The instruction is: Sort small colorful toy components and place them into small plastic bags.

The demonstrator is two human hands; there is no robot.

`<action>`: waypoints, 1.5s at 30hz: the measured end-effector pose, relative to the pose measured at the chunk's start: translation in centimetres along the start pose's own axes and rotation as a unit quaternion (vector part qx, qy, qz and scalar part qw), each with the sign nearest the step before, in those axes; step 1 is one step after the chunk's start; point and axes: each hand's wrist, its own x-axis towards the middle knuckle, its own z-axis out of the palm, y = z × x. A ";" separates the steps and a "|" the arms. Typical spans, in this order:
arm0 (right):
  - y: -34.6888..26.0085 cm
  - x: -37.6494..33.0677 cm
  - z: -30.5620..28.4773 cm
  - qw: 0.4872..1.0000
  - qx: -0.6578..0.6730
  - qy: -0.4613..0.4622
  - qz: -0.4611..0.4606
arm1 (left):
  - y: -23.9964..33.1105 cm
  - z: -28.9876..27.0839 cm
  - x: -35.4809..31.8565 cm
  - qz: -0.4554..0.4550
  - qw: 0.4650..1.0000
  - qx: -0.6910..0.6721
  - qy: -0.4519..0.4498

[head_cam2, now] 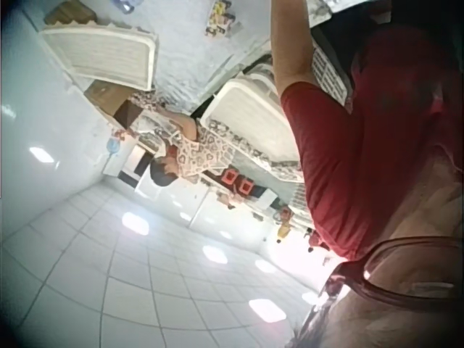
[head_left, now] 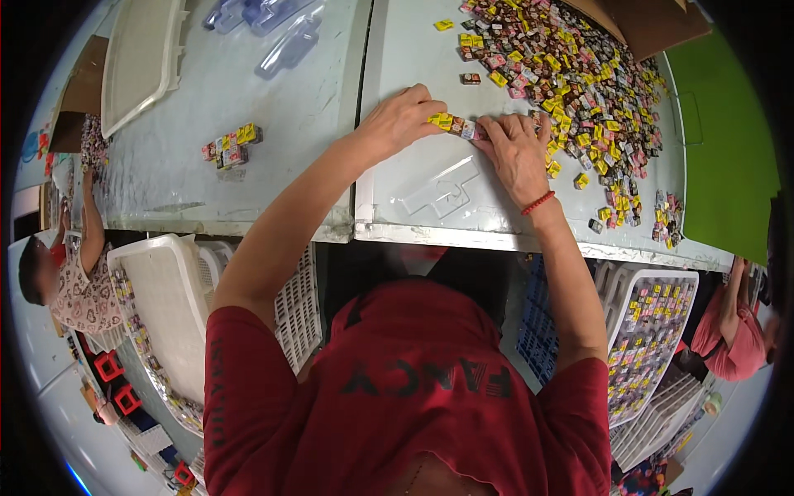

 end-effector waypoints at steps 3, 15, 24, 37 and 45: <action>-0.3 0.2 -1.1 0.999 0.017 -0.010 -0.026 | 1.7 -0.9 -1.5 -0.049 0.999 -0.017 -0.010; -1.0 -0.5 -1.8 0.968 0.120 -0.086 -0.202 | 12.4 0.2 -8.1 -0.226 0.970 0.032 0.080; -1.5 -0.6 -1.8 0.976 0.142 -0.056 -0.156 | 10.5 0.1 -8.9 -0.177 0.976 0.055 0.112; -1.9 -2.8 -1.5 0.980 0.180 0.006 -0.082 | 10.5 1.5 -8.3 -0.125 0.987 0.090 0.047; -4.6 -2.6 -3.0 0.983 0.162 0.078 -0.043 | 9.4 0.8 -8.2 -0.099 0.993 0.056 0.032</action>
